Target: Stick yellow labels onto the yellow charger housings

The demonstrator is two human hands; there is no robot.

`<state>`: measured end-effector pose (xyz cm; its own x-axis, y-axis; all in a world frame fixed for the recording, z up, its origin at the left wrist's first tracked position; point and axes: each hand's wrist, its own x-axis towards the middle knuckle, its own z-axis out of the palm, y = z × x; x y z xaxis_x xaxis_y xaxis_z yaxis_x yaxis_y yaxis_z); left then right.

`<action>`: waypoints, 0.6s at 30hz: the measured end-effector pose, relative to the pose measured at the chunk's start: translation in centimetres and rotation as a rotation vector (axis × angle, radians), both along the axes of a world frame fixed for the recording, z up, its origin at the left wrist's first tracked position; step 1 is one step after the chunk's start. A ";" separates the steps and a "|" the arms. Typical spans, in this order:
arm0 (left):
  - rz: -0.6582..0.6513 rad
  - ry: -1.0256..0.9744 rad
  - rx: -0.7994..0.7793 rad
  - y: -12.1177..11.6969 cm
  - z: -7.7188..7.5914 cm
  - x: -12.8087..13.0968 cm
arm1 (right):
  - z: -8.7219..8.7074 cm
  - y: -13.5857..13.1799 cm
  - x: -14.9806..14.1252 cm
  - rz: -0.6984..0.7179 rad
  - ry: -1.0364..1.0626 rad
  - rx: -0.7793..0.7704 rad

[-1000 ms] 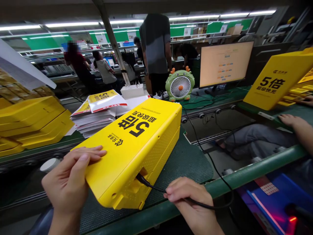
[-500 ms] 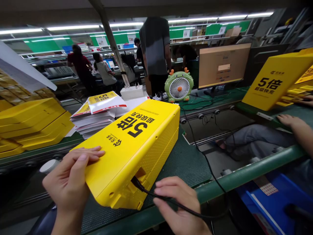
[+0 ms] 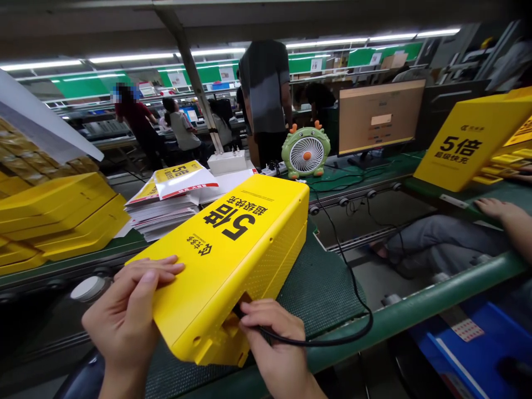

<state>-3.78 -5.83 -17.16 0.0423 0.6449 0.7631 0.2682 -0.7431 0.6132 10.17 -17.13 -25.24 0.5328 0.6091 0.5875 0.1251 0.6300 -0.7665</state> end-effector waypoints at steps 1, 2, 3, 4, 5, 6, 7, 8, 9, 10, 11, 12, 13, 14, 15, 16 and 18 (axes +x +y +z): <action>-0.011 0.051 -0.002 0.0 0.1 -0.2 | 0.0 0.1 0.0 0.005 -0.020 0.030; -0.025 0.135 0.005 0.1 0.2 -0.4 | 0.0 0.2 0.0 0.006 -0.043 0.062; -0.045 0.236 0.013 0.1 0.3 -0.6 | 0.0 0.2 0.0 0.004 -0.072 0.092; -0.069 0.339 0.025 0.2 0.5 -0.8 | 0.1 0.3 0.0 -0.007 -0.103 0.121; -0.092 0.417 0.034 0.2 0.6 -1.1 | 0.2 0.3 0.0 -0.026 -0.134 0.144; -0.113 0.458 0.041 0.3 0.6 -1.3 | 0.4 0.3 -0.1 -0.051 -0.162 0.159; -0.126 0.458 0.044 0.3 0.6 -1.4 | 0.4 0.3 -0.1 -0.079 -0.184 0.166; -0.133 0.441 0.042 0.4 0.6 -1.5 | 0.5 0.2 -0.1 -0.105 -0.205 0.167; -0.134 0.416 0.044 0.4 0.5 -1.5 | 0.5 0.1 -0.2 -0.125 -0.220 0.158; -0.130 0.393 0.048 0.3 0.4 -1.4 | 0.5 0.0 -0.3 -0.141 -0.225 0.143; -0.126 0.371 0.049 0.3 0.3 -1.3 | 0.4 0.0 -0.5 -0.149 -0.220 0.126; -0.123 0.357 0.045 0.3 0.3 -1.2 | 0.4 -0.1 -0.6 -0.154 -0.208 0.113; -0.119 0.344 0.041 0.2 0.2 -1.0 | 0.2 -0.1 -0.8 -0.159 -0.190 0.104; -0.114 0.331 0.035 0.1 0.2 -0.8 | 0.1 0.0 -1.0 -0.160 -0.172 0.101; -0.105 0.312 0.027 0.1 0.2 -0.7 | 0.0 0.1 -1.1 -0.157 -0.153 0.106; -0.098 0.298 0.019 0.0 0.2 -0.6 | -0.1 0.2 -1.3 -0.147 -0.138 0.109; -0.084 0.279 0.006 0.0 0.1 -0.5 | -0.4 0.5 -1.5 -0.130 -0.120 0.113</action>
